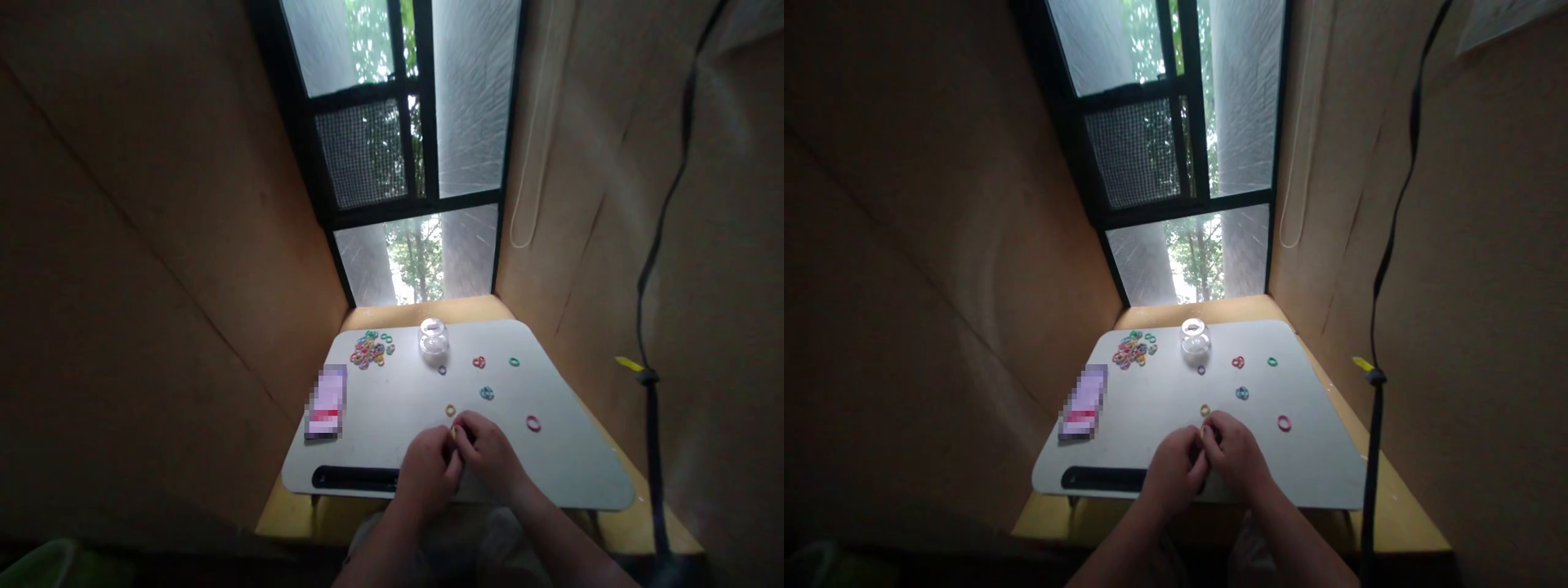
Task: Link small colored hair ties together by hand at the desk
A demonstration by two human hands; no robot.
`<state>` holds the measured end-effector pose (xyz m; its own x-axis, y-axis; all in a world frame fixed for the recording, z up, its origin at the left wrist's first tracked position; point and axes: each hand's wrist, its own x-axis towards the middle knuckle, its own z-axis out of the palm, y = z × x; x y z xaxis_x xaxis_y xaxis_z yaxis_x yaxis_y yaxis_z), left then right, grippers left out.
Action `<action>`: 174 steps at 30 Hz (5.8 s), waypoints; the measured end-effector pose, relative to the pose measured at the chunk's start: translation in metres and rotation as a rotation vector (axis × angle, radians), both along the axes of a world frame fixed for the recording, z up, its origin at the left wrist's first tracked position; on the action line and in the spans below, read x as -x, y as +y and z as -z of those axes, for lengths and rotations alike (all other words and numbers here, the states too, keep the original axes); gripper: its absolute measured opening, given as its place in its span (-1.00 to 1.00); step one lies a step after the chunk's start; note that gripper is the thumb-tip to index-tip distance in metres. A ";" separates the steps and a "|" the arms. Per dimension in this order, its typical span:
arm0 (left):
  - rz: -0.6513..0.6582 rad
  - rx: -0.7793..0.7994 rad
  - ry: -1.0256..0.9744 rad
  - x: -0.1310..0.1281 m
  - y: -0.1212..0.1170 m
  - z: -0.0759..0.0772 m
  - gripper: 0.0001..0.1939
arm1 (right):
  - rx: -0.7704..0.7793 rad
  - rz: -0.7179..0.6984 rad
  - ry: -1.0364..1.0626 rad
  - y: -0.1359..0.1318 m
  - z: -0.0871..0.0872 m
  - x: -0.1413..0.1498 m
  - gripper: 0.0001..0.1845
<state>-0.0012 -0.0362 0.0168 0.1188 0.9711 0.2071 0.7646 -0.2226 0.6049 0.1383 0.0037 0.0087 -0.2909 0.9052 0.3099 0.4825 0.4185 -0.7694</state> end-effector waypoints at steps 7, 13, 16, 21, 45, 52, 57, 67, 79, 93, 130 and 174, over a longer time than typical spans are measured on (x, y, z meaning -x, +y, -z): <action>-0.007 -0.024 -0.019 -0.003 -0.003 0.001 -0.88 | -0.035 0.023 -0.022 -0.003 0.002 0.000 -0.81; -0.016 -0.033 -0.010 -0.003 -0.003 0.004 -0.87 | -0.065 0.042 -0.045 -0.002 0.002 0.001 -0.81; -0.016 -0.040 -0.013 -0.003 -0.003 0.004 -0.86 | -0.074 0.041 -0.051 -0.003 0.001 0.001 -0.81; -0.014 -0.037 -0.017 -0.003 -0.004 0.004 -0.86 | -0.076 0.049 -0.060 -0.003 0.001 0.002 -0.81; -0.011 -0.052 0.000 -0.002 -0.009 0.000 -0.85 | -0.088 0.063 -0.079 -0.006 0.000 0.002 -0.80; -0.026 -0.060 0.010 -0.003 -0.008 0.003 -0.85 | -0.081 0.059 -0.077 -0.006 -0.001 0.003 -0.79; -0.021 -0.068 0.014 -0.003 -0.007 0.005 -0.85 | -0.084 0.062 -0.082 -0.006 0.000 0.003 -0.78; -0.016 -0.063 0.016 -0.002 -0.007 0.006 -0.85 | -0.077 0.063 -0.061 -0.006 0.000 0.003 -0.78; -0.023 -0.057 0.004 -0.002 -0.009 0.003 -0.87 | -0.082 0.067 -0.070 -0.009 0.001 0.002 -0.79; -0.012 -0.052 0.012 -0.004 -0.010 0.003 -0.87 | -0.074 0.058 -0.077 -0.010 0.002 -0.001 -0.79; -0.004 -0.084 0.016 0.001 -0.007 0.006 -0.92 | -0.083 0.046 -0.086 -0.005 0.005 0.003 -0.78; -0.014 -0.037 0.030 -0.004 -0.013 0.000 -0.89 | -0.054 0.042 -0.068 -0.014 0.004 -0.001 -0.80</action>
